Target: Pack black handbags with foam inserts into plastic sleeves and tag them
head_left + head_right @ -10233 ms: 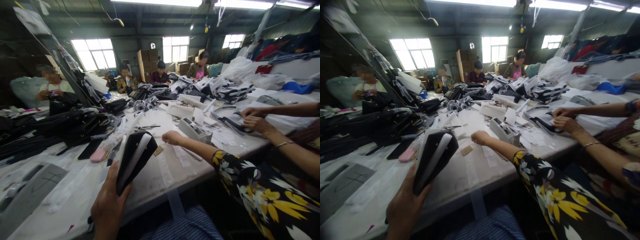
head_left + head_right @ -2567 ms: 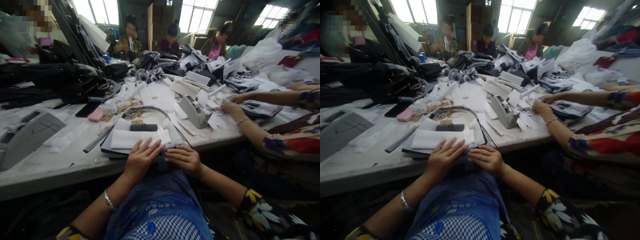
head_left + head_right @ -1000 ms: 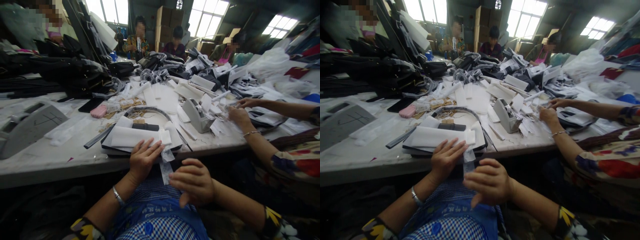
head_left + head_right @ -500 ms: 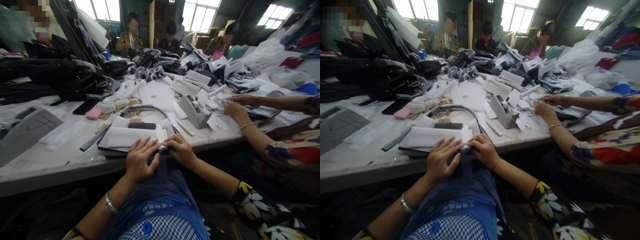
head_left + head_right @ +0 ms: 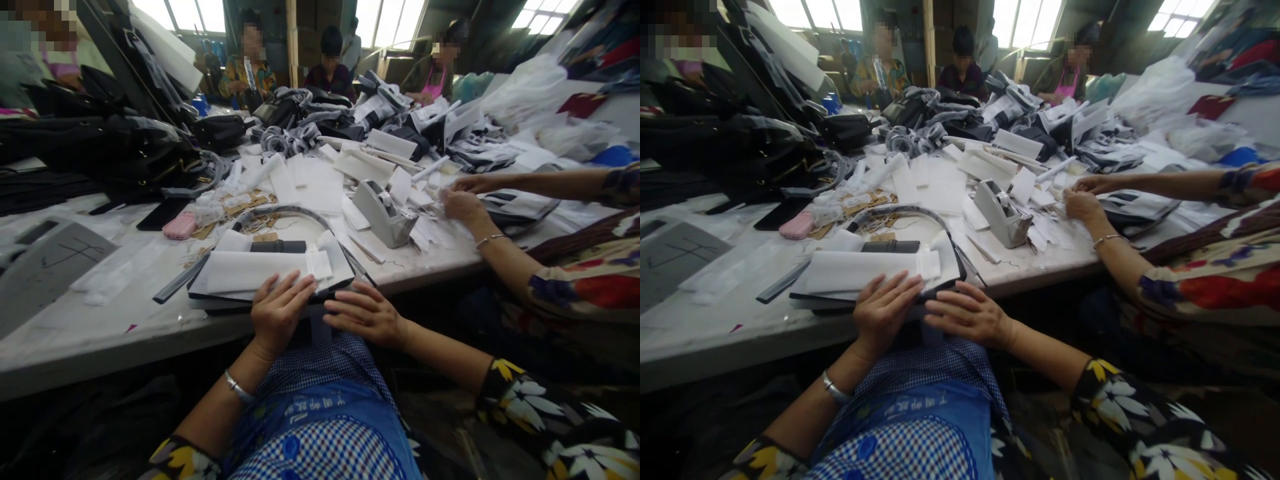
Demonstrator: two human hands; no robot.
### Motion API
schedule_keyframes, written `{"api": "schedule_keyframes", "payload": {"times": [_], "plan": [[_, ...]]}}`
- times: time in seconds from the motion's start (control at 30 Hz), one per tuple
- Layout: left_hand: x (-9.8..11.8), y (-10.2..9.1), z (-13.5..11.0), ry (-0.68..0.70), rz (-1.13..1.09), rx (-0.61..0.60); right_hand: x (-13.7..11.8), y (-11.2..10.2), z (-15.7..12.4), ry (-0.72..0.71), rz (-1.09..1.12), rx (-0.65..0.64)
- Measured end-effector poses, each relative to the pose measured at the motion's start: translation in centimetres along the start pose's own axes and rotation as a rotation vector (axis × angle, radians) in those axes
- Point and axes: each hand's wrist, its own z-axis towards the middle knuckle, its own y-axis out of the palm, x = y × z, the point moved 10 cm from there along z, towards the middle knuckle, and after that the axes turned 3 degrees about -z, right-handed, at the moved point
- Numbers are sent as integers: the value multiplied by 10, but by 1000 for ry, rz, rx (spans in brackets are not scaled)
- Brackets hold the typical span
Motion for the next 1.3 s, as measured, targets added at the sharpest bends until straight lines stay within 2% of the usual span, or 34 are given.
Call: {"api": "schedule_keyframes", "payload": {"times": [0.07, 0.13, 0.2, 0.3, 0.43, 0.57, 0.7, 0.83, 1.03, 1.1, 1.23, 1.3], "plan": [[0, 1, 0, -3, -6, -6, -18, 10, -10, -149, -14, -55], [0, 1, 0, -9, -4, -6, -23, 26, -14, -210, -14, -66], [-1, 1, 0, -12, 2, -8, -22, 39, -10, -238, -8, -11], [-1, 1, 0, 3, 9, -4, -18, 44, 4, -237, 31, 108], [0, 2, -1, 27, 22, 2, -18, 32, 22, -129, 148, 87], [-1, 4, -4, 43, 45, 14, -21, 6, 27, 29, 269, 62], [-2, 4, -3, 52, 36, 28, -17, -10, 40, 72, 284, 37], [-2, 2, -2, 52, 20, 29, 8, -11, 62, 118, 242, -6], [-2, -2, 0, 32, -15, 50, 50, 8, 78, 238, 192, -93], [-2, -3, 2, 29, -23, 55, 66, 18, 77, 340, 227, -117], [-4, -2, 4, 14, -33, 38, 103, 42, 63, 703, 402, -165], [-5, -1, 5, 1, -58, 36, 113, 55, 56, 830, 458, -221]]}}
